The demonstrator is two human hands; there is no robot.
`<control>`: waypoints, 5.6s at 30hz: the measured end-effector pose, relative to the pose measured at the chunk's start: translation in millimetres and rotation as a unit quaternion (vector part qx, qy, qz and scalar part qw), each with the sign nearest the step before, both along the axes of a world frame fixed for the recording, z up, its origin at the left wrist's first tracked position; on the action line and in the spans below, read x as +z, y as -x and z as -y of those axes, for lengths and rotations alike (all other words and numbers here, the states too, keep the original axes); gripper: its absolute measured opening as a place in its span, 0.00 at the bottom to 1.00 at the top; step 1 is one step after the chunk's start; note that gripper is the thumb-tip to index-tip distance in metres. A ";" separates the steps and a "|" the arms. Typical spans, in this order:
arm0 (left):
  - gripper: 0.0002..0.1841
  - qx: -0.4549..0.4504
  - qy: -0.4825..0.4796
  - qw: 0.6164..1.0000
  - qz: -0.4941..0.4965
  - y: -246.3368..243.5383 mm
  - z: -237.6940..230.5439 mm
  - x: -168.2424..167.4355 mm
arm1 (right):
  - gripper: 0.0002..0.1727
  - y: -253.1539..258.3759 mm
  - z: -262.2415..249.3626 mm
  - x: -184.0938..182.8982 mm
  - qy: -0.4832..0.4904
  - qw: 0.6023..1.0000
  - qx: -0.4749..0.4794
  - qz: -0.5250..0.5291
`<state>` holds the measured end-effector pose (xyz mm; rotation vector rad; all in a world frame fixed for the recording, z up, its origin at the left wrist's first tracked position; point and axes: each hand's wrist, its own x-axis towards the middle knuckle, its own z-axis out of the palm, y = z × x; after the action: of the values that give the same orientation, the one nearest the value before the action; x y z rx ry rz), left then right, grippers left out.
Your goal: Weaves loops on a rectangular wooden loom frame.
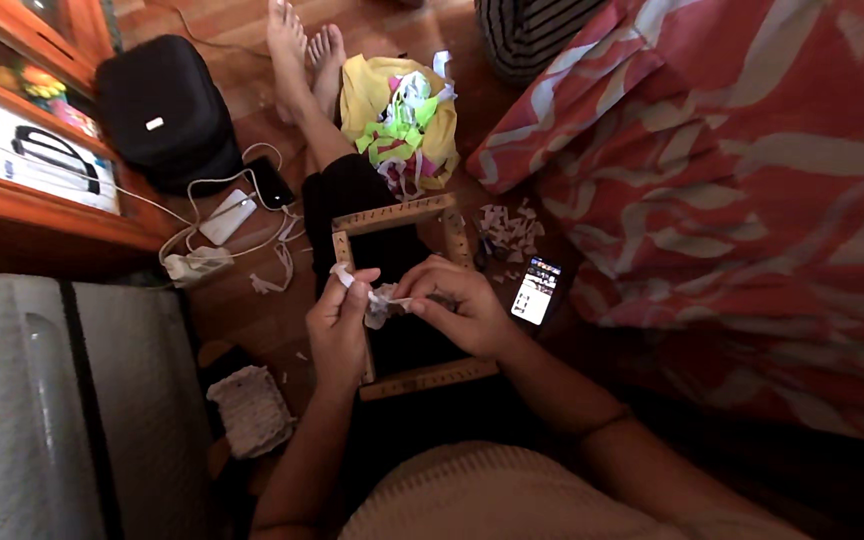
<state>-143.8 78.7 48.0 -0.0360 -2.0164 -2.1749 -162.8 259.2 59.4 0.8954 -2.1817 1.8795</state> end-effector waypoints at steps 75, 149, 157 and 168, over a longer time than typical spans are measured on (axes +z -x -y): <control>0.08 -0.068 0.213 0.963 -0.148 12.3 -1.9 -5.5 | 0.04 9.7 1.8 -0.7 -0.072 0.972 0.020 0.223; 0.11 0.022 0.206 0.978 0.015 -18.4 -10.5 -10.9 | 0.13 -6.9 -72.4 9.1 0.073 0.974 -0.173 0.127; 0.09 -0.042 0.132 0.989 -0.061 -11.5 0.5 -7.9 | 0.11 -8.5 -63.7 16.8 -0.242 0.950 -0.032 0.196; 0.08 -0.094 0.036 0.994 -0.045 -10.3 0.8 -11.8 | 0.10 -2.3 -21.4 -5.8 -0.245 0.967 -0.036 0.057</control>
<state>-133.5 77.8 36.3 -0.3410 -2.1178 -2.1615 -160.5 280.7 53.6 0.7697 -2.7710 1.4074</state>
